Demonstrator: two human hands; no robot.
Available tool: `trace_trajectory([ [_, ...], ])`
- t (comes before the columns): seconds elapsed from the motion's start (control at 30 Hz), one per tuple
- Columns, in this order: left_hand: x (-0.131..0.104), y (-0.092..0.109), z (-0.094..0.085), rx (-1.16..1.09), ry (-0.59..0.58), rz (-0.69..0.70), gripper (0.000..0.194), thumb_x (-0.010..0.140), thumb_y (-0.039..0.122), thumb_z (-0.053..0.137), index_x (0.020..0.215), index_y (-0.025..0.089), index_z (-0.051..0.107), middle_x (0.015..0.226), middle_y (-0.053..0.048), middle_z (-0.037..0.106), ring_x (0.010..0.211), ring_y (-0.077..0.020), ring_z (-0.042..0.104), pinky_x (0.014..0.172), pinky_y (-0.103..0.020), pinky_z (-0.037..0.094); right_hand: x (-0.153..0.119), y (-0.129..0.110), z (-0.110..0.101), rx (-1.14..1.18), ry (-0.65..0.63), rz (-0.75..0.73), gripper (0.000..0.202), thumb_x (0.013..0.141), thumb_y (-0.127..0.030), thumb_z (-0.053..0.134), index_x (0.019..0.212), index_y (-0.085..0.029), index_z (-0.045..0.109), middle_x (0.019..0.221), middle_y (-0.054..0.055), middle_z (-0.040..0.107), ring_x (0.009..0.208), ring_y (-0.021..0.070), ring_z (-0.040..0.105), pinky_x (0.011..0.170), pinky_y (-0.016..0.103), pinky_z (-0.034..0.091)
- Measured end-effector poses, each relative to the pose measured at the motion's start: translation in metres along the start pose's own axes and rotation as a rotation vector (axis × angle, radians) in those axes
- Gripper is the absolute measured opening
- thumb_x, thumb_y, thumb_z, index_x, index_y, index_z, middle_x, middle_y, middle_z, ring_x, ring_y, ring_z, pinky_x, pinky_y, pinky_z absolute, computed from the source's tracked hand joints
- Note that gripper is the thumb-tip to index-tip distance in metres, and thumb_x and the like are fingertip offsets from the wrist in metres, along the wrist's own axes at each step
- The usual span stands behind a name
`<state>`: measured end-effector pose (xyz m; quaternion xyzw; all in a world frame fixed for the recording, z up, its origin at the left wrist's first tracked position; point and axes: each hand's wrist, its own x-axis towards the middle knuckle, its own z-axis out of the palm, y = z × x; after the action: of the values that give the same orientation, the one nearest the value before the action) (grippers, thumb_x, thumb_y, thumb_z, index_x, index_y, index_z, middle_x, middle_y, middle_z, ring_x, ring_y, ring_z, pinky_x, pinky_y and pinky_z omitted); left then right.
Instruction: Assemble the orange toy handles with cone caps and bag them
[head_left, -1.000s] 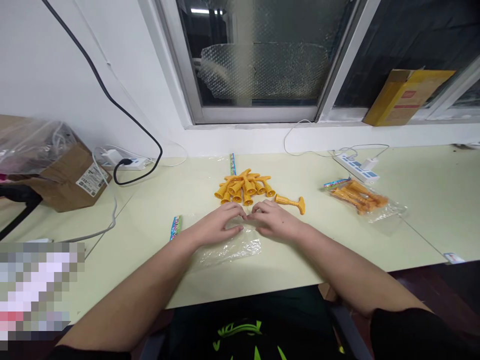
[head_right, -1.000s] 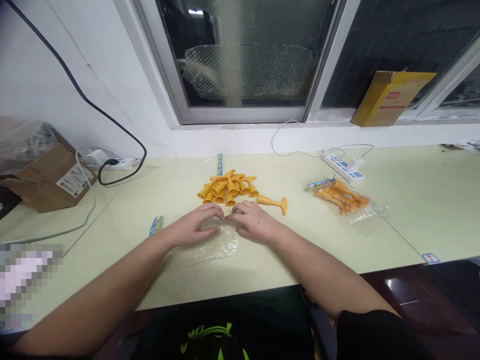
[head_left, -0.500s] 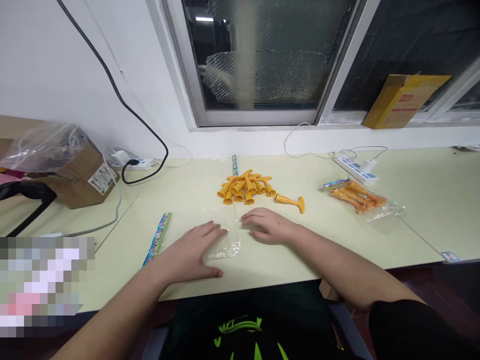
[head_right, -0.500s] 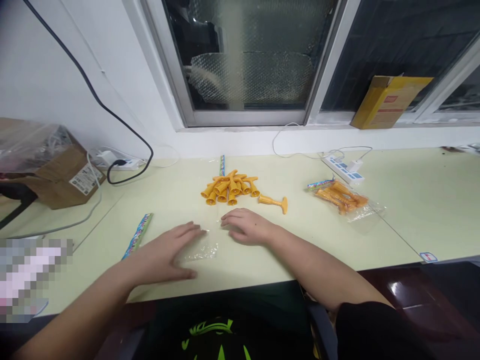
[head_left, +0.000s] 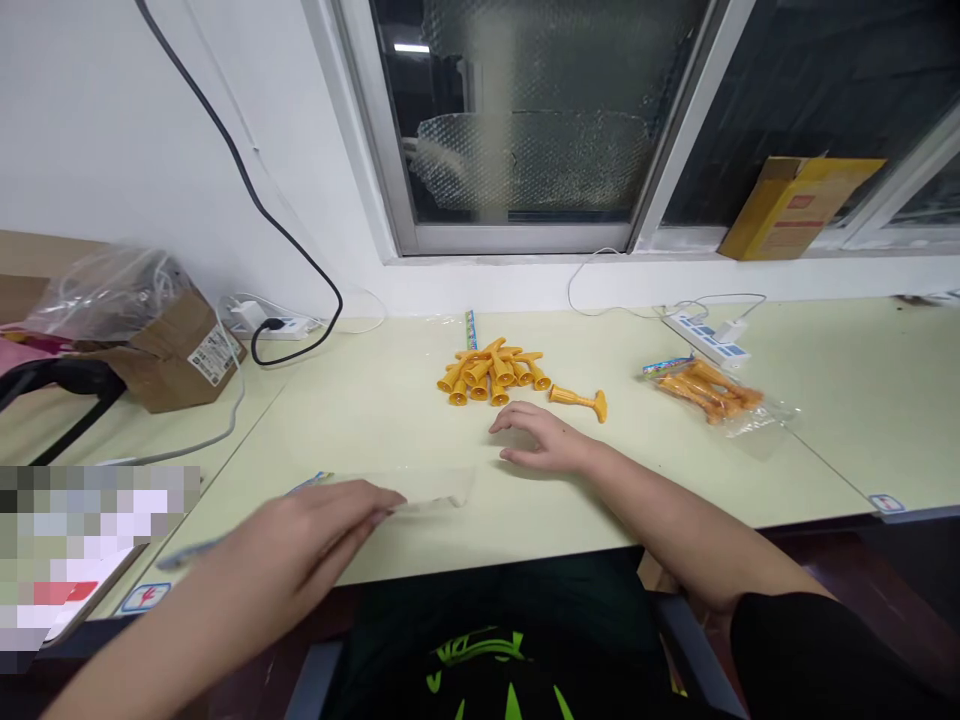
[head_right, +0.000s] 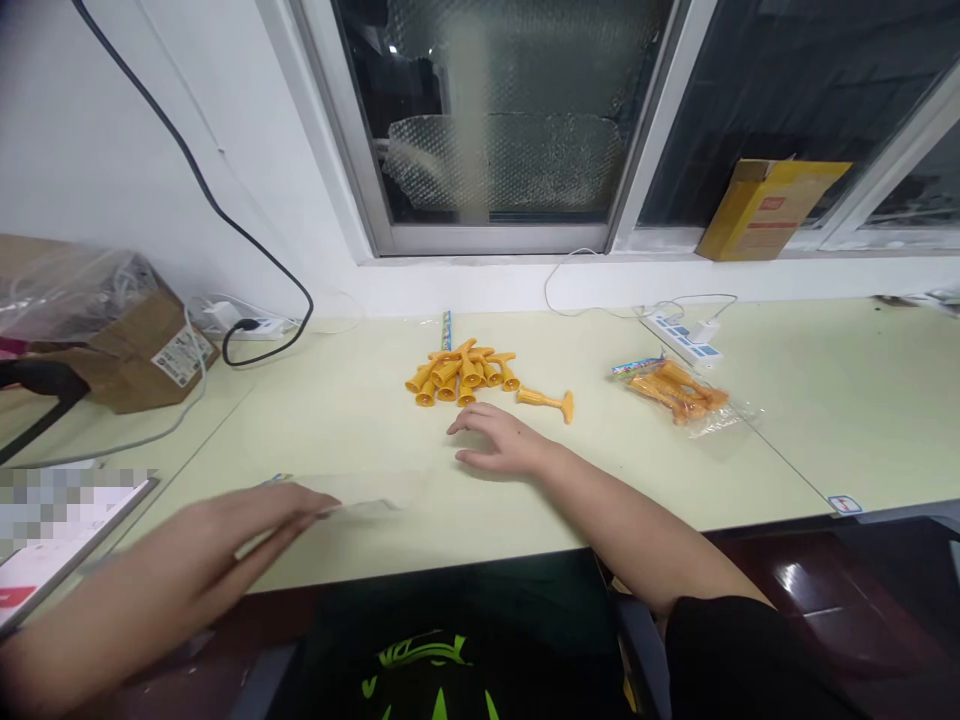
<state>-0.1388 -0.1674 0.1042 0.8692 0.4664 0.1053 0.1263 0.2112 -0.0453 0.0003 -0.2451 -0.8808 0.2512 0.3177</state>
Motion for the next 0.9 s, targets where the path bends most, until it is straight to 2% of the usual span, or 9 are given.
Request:
trace_trajectory([
  [0.13,0.042,0.008,-0.061,0.039,0.065,-0.016,0.037,0.099,0.049,0.044,0.125,0.039,0.068,0.094,0.002,0.076,0.082,-0.0230,0.072,0.075,-0.034,0.058,-0.001,0.004,-0.001,0.313,0.066,0.122,0.045,0.088,-0.055,0.072,0.117,-0.020,0.066,0.112,0.011,0.068,0.098,0.0226,0.063,0.092,0.040,0.052],
  [0.23,0.094,0.009,-0.069,0.079,-0.020,-0.033,0.041,0.098,0.053,0.045,0.121,0.031,0.071,0.096,-0.002,0.076,0.083,-0.0230,0.070,0.075,-0.033,0.054,-0.004,0.004,0.000,0.727,0.006,0.214,0.066,0.087,-0.073,0.061,0.123,-0.018,0.061,0.108,0.012,0.070,0.094,0.0226,0.067,0.087,0.040,0.053],
  [0.3,0.128,0.003,-0.053,0.054,-0.123,0.011,0.040,0.098,0.050,0.044,0.116,0.028,0.073,0.096,-0.003,0.076,0.080,-0.0219,0.069,0.071,-0.032,0.052,-0.005,0.001,0.003,0.925,-0.073,0.293,0.073,0.086,-0.074,0.061,0.134,-0.020,0.050,0.110,0.013,0.072,0.092,0.0224,0.070,0.084,0.040,0.055],
  [0.37,0.156,-0.007,-0.026,0.028,-0.171,0.066,0.037,0.099,0.047,0.044,0.107,0.026,0.073,0.094,-0.004,0.075,0.078,-0.0210,0.068,0.068,-0.031,0.050,-0.007,-0.006,0.008,0.996,-0.095,0.409,0.073,0.087,-0.063,0.070,0.141,-0.024,0.039,0.108,0.010,0.073,0.089,0.0210,0.072,0.083,0.039,0.057],
  [0.47,0.177,-0.023,0.020,0.020,-0.121,0.136,0.032,0.098,0.043,0.047,0.108,0.024,0.071,0.089,-0.005,0.073,0.076,-0.0210,0.065,0.073,-0.033,0.051,-0.011,-0.014,0.018,0.942,0.021,0.585,0.072,0.083,-0.041,0.079,0.136,-0.028,0.034,0.089,-0.001,0.072,0.072,0.0171,0.072,0.072,0.034,0.059],
  [0.57,0.178,-0.024,0.057,0.067,0.040,0.175,0.035,0.096,0.037,0.054,0.126,0.024,0.063,0.114,-0.008,0.070,0.102,-0.0261,0.064,0.088,-0.039,0.050,-0.017,-0.014,0.026,0.825,0.163,0.710,0.070,0.079,-0.031,0.079,0.131,-0.029,0.032,0.075,-0.008,0.065,0.056,0.0150,0.067,0.058,0.029,0.056],
  [0.63,0.172,-0.017,0.076,0.081,0.113,0.212,0.037,0.096,0.030,0.053,0.132,0.026,0.061,0.124,-0.010,0.064,0.115,-0.0286,0.057,0.098,-0.045,0.046,-0.022,-0.011,0.028,0.751,0.191,0.720,0.064,0.079,-0.029,0.076,0.127,-0.030,0.033,0.073,-0.009,0.063,0.054,0.0143,0.064,0.054,0.027,0.052],
  [0.77,0.160,-0.001,0.103,0.056,0.046,0.335,0.037,0.096,0.016,0.048,0.121,0.032,0.070,0.120,-0.007,0.059,0.117,-0.0271,0.052,0.101,-0.046,0.042,-0.030,-0.006,0.027,0.475,0.164,0.610,0.031,0.081,-0.024,0.070,0.106,-0.025,0.051,0.069,-0.008,0.061,0.058,0.0111,0.056,0.057,0.023,0.043],
  [0.9,0.159,0.000,0.117,0.036,0.046,0.385,0.033,0.094,0.012,0.048,0.109,0.029,0.072,0.120,-0.007,0.058,0.117,-0.0261,0.049,0.102,-0.045,0.040,-0.031,-0.009,0.023,0.196,0.105,0.574,0.010,0.081,-0.021,0.069,0.087,-0.021,0.061,0.073,-0.004,0.063,0.061,0.0106,0.052,0.058,0.023,0.039],
])
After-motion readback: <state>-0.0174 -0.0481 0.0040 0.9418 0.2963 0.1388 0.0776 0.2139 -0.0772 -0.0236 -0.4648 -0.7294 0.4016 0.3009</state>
